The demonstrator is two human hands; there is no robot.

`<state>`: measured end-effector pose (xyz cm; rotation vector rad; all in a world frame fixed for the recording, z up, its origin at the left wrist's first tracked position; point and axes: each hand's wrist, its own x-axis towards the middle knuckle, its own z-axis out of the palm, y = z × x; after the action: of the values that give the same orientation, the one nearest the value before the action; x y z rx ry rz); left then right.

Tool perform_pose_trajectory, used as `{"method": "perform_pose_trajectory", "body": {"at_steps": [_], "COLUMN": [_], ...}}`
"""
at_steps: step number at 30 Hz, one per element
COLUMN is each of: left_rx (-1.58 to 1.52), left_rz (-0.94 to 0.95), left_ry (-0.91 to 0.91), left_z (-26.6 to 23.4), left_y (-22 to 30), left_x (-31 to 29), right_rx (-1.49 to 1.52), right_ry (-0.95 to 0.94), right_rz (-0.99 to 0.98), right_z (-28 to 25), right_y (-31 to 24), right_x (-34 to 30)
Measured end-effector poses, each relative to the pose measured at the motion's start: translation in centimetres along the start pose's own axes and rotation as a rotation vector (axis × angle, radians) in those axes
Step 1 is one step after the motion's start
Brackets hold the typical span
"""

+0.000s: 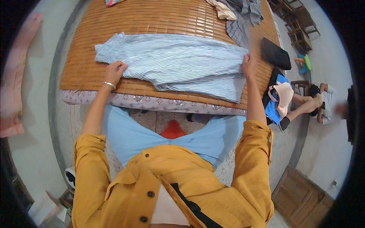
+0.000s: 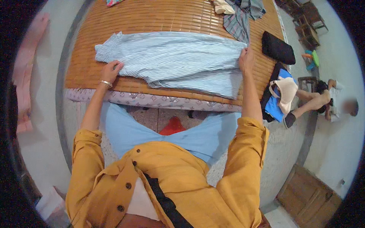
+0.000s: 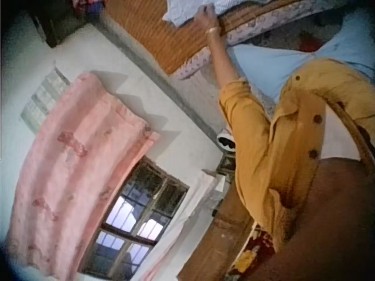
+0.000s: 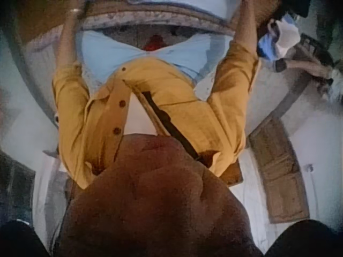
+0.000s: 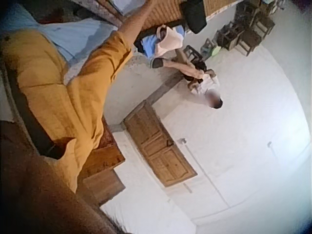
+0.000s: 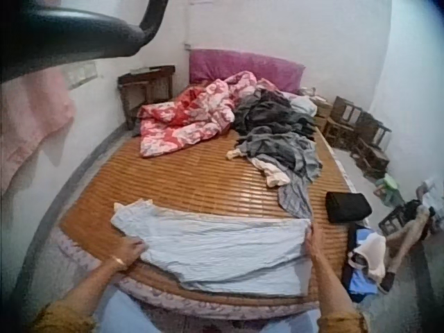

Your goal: The person folds a black garment, a beige bra, and a striped shirt on a bamboo mat, placing each item into a neat stack. The person then picks up a pair of light-colored underwear and begins to fold it.

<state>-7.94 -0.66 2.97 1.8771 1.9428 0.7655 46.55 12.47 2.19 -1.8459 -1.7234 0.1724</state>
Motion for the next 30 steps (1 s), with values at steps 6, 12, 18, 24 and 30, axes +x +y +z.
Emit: {"method": "perform_pose_trajectory", "body": {"at_steps": [6, 12, 18, 24, 30], "left_rx": [-0.017, 0.062, 0.389, 0.043, 0.28], "left_rz": [0.043, 0.075, 0.399, 0.437, 0.328], "left_ry": [0.021, 0.053, 0.247, -0.253, -0.386], "left_z": [1.8, 2.2, 1.2, 8.6, 9.9], "left_y": [-1.9, -2.6, 5.0, 11.6, 11.5], "left_x": [0.8, 0.6, 0.2, -1.1, -1.6], "right_rx": [-0.345, -0.12, -0.3, -0.358, -0.523], "right_ry": [0.172, -0.119, -0.42, -0.414, -0.296], "right_rz": [-0.01, -0.642, -0.625, -0.558, -0.249], "right_z": [-1.0, 2.3, 4.9, 4.7, 1.8], "right_y": [-3.0, -12.0, -12.9, -11.9, -3.2], "right_x": [-1.1, -6.9, -11.2, -10.0, -5.8]}}
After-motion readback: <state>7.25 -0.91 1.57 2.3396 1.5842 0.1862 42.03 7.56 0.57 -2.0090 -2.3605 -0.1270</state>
